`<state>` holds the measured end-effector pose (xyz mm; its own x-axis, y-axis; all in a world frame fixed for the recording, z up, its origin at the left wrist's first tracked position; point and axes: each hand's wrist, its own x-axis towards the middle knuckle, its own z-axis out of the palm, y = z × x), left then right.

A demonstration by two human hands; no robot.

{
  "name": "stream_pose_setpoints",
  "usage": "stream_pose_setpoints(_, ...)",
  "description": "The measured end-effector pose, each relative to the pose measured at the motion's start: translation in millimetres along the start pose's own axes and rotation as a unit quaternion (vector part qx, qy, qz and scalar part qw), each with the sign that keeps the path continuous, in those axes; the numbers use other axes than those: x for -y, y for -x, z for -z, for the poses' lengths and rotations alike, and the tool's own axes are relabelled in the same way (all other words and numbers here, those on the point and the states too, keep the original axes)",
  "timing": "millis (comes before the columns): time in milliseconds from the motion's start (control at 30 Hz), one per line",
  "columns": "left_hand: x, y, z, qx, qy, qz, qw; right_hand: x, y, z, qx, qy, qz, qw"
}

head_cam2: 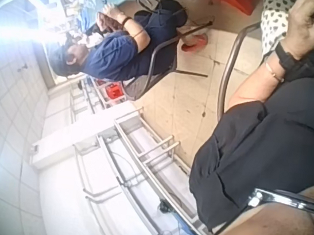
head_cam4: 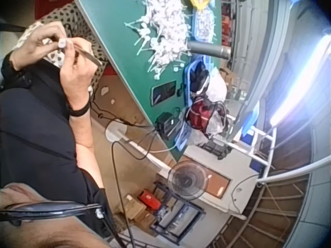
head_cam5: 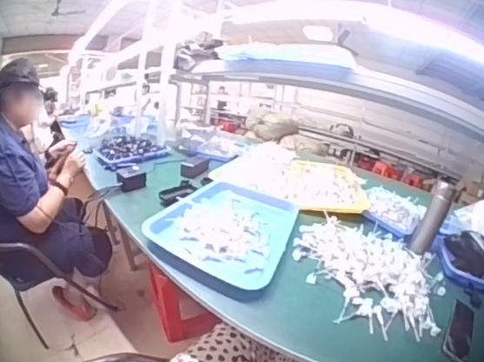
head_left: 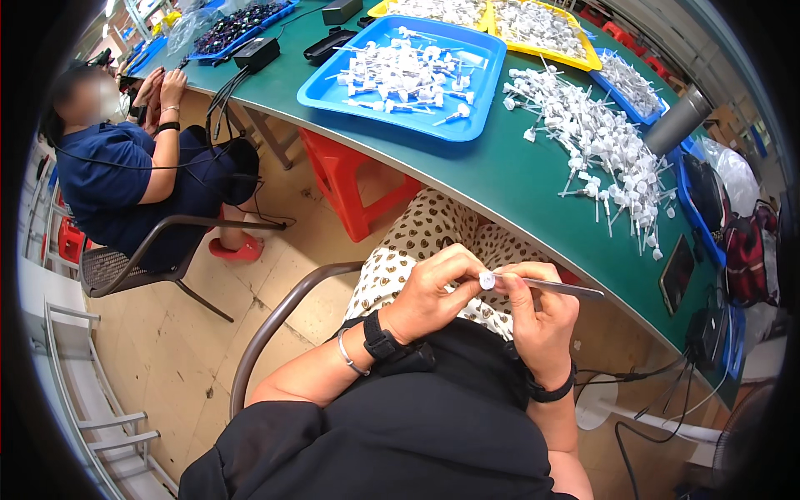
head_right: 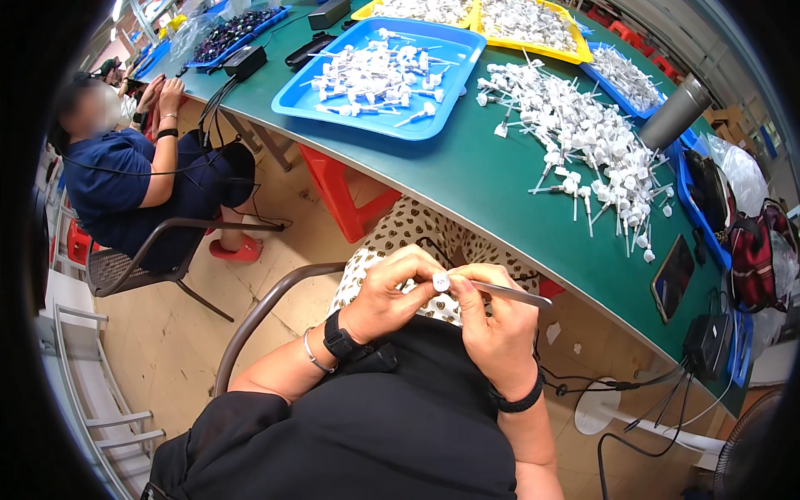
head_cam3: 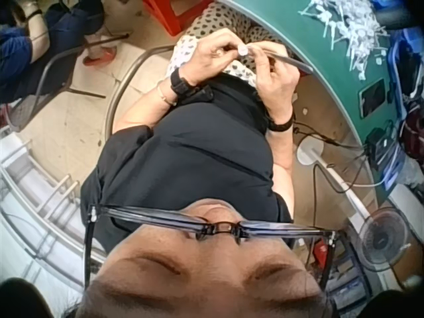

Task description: The person uses tweezers to pick up small white plastic components from a green table and carefully inserts a thin metal pin into each one. They then place the assembled units into a blue tray. The process is repeated continuously with multiple components.

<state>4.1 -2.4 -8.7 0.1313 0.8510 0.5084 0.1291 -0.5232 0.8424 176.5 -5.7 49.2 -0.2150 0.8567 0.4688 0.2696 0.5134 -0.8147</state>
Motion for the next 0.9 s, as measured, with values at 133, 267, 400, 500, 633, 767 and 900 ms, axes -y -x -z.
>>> stream_pose_setpoints(133,-4.7,-4.5,1.7,-0.012,0.068,0.047,0.997,4.5,0.7,-7.4,-0.073,-0.094,-0.022,0.993)
stream_pose_setpoints(267,-5.5,-2.8,1.3,-0.016,0.077,0.054,0.995,1.4,3.1,-5.6,-0.05,-0.074,-0.015,0.996)
stream_pose_setpoints(400,-2.4,-2.7,0.1,-0.019,0.064,0.037,0.997,-0.2,4.1,-8.5,-0.061,-0.071,-0.019,0.995)
stream_pose_setpoints(500,-2.4,-3.0,-0.6,-0.019,0.039,0.019,0.999,-3.0,4.5,-9.4,-0.065,-0.053,-0.009,0.996)
stream_pose_setpoints(633,-5.1,-3.1,-0.5,-0.021,0.037,0.021,0.999,-2.8,3.9,-9.4,-0.062,-0.036,0.003,0.997)
stream_pose_setpoints(767,-5.9,-2.8,-1.4,-0.022,0.04,0.023,0.999,-4.3,5.0,-11.0,-0.069,-0.041,-0.002,0.997)
stream_pose_setpoints(900,-4.3,-2.6,-1.2,-0.019,0.031,0.019,0.999,-3.1,3.4,-11.7,-0.07,-0.046,0.004,0.996)
